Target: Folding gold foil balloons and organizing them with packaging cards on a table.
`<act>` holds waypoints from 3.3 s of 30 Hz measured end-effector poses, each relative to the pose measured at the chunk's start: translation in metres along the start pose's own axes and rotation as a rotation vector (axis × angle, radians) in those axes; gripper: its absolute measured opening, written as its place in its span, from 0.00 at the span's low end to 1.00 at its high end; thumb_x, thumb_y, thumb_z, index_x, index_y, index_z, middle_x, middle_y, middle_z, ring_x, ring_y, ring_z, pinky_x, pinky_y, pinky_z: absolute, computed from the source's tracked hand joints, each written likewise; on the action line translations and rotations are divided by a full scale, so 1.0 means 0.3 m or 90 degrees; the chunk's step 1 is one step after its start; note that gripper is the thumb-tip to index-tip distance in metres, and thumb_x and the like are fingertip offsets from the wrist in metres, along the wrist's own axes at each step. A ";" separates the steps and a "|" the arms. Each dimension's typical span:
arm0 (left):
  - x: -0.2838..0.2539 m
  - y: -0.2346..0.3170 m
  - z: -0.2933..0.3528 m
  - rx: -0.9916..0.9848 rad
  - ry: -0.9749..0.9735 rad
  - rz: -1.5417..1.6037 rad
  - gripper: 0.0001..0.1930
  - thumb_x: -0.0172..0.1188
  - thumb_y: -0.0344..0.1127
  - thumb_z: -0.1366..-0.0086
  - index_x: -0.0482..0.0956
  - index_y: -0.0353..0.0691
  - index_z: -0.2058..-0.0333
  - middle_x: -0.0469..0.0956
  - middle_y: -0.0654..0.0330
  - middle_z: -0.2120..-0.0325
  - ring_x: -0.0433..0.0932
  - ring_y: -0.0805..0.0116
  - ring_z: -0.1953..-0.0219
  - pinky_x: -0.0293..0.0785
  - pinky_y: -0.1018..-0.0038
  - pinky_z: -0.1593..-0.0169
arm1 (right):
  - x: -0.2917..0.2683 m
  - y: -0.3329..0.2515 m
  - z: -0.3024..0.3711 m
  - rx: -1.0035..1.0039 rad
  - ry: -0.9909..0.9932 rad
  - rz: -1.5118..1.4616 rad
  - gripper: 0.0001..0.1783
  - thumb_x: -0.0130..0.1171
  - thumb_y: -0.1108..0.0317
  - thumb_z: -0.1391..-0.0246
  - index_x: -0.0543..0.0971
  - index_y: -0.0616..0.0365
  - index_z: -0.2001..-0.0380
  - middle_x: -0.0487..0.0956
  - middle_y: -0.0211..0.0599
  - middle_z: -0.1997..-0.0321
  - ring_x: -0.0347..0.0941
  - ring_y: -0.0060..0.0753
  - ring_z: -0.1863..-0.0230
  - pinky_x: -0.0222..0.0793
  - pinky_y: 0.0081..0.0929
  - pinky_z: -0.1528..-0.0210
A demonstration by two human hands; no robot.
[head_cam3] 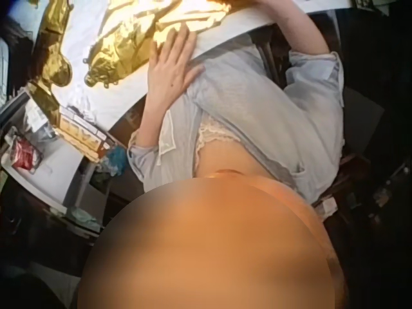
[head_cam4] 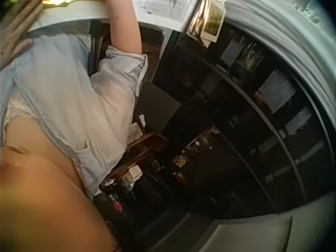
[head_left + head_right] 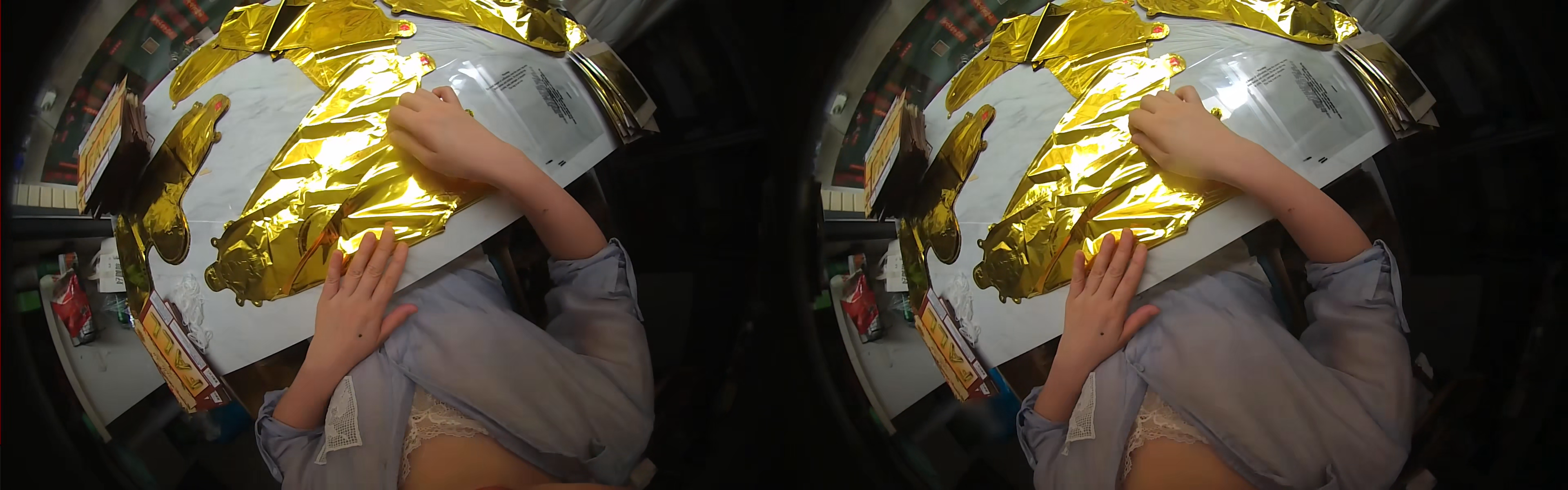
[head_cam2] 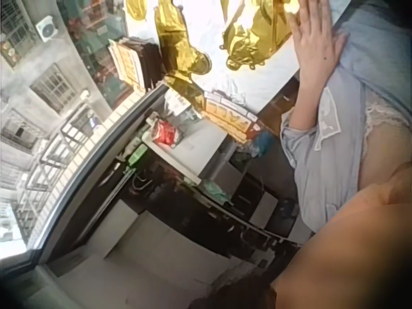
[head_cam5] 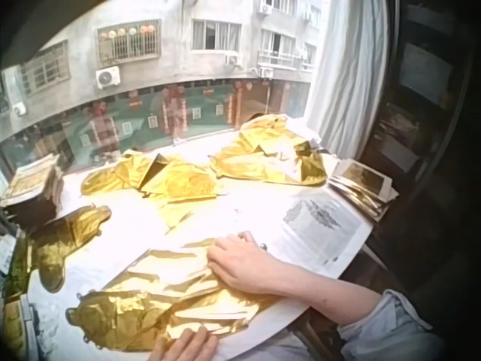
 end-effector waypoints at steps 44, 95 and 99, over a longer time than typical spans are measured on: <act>-0.040 0.020 -0.098 0.018 -0.002 0.003 0.45 0.61 0.59 0.31 0.59 0.42 0.23 0.54 0.53 0.21 0.50 0.53 0.19 0.39 0.44 0.20 | -0.115 0.145 0.144 0.141 0.090 -0.052 0.08 0.58 0.72 0.34 0.82 0.58 0.55 0.80 0.43 0.56 0.78 0.51 0.53 0.73 0.41 0.48; -0.112 -0.203 -0.054 -0.142 0.024 -0.063 0.30 0.56 0.44 0.25 0.68 0.55 0.26 0.55 0.56 0.21 0.49 0.51 0.19 0.32 0.43 0.20 | -0.006 -0.067 0.136 -0.058 0.064 -0.034 0.19 0.71 0.63 0.42 0.84 0.45 0.47 0.80 0.30 0.49 0.75 0.35 0.44 0.59 0.44 0.31; -0.123 -0.191 -0.051 -0.154 0.037 -0.091 0.32 0.55 0.47 0.25 0.66 0.53 0.25 0.55 0.56 0.21 0.49 0.52 0.18 0.32 0.43 0.20 | 0.000 -0.063 0.137 -0.051 0.070 -0.044 0.18 0.70 0.64 0.42 0.84 0.44 0.48 0.79 0.32 0.48 0.74 0.39 0.43 0.60 0.44 0.32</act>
Point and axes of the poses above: each hand's wrist, its own z-axis away from the middle knuckle, its own x-axis out of the palm, y = z × x, the point moved 4 cm from there along -z, towards the middle knuckle
